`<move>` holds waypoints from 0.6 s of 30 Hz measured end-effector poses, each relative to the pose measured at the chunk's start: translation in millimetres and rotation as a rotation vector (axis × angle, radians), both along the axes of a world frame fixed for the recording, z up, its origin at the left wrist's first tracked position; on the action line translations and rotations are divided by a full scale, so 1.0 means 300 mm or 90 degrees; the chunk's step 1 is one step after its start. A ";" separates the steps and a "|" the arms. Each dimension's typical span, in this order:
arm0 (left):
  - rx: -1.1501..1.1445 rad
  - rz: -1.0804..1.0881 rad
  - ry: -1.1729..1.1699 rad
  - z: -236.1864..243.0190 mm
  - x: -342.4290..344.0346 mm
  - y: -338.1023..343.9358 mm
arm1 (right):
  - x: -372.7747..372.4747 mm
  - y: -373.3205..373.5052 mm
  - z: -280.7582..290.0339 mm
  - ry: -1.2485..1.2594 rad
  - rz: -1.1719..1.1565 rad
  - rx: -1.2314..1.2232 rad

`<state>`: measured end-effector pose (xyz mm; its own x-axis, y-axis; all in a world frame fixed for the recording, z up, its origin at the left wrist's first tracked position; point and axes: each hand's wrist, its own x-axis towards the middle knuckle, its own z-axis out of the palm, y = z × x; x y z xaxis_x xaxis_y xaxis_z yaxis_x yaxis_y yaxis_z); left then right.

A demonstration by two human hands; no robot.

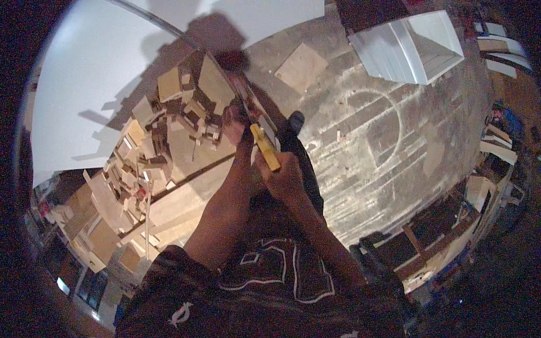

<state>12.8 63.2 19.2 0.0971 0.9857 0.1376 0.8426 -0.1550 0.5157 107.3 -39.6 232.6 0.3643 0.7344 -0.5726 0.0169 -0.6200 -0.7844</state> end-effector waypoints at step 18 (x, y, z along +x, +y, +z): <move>0.015 -0.015 0.032 -0.004 -0.005 -0.003 | -0.017 -0.050 0.016 -0.019 0.020 0.015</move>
